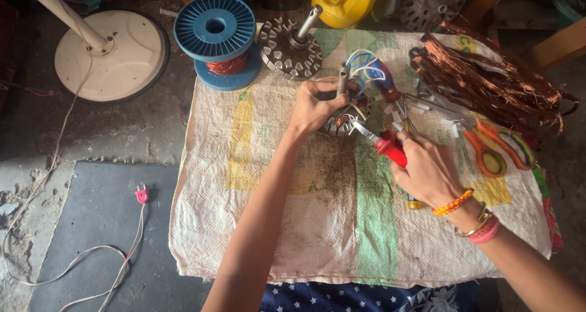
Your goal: The person works on a motor stator at a workbench, using pliers and a screwdriver to manipulate and secure wires on the stator, and scissors to trim. They then lift and arrange bundles of copper magnet wire from the table, preparing wire for winding onto the stator.
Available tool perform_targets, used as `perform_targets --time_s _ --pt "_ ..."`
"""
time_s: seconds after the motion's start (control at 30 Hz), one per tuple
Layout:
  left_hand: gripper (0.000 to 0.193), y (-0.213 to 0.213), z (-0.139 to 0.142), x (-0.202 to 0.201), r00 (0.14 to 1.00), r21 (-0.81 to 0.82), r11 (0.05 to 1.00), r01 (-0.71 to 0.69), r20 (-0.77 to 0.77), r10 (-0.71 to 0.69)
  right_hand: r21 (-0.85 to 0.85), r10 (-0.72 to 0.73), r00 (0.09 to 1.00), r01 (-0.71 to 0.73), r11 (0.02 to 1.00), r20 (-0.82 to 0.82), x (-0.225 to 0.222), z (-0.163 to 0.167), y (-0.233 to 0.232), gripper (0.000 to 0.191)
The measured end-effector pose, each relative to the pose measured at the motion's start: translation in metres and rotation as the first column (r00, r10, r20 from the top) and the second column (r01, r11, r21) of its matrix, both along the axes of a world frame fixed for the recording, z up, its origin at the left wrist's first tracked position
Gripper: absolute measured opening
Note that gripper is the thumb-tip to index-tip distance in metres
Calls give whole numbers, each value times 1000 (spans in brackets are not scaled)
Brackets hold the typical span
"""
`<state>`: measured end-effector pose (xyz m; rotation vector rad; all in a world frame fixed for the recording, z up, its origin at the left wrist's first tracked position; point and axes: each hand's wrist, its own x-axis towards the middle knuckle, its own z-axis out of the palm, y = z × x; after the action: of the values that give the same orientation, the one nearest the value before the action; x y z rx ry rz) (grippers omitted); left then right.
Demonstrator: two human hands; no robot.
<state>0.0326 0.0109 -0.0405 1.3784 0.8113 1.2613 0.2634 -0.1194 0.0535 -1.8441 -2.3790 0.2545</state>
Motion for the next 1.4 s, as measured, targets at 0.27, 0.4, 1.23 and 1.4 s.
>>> perform_targets --time_s 0.27,0.4,1.23,1.4 --pt "28 -8 7 3 1000 -37 999 16 14 -16 -795 -739 294 -234 559 -606 -4 -7 2 31" --pt "31 -6 9 3 995 -3 998 -62 -76 62 -699 -519 601 -97 708 -609 -7 -7 -19 15" --pt "26 -15 14 3 993 -62 991 -116 -36 114 235 -485 873 483 844 -55 112 -22 -27 29" --pt "26 -13 6 5 977 11 982 -191 -95 191 325 -373 928 353 877 1 147 -41 -16 35"
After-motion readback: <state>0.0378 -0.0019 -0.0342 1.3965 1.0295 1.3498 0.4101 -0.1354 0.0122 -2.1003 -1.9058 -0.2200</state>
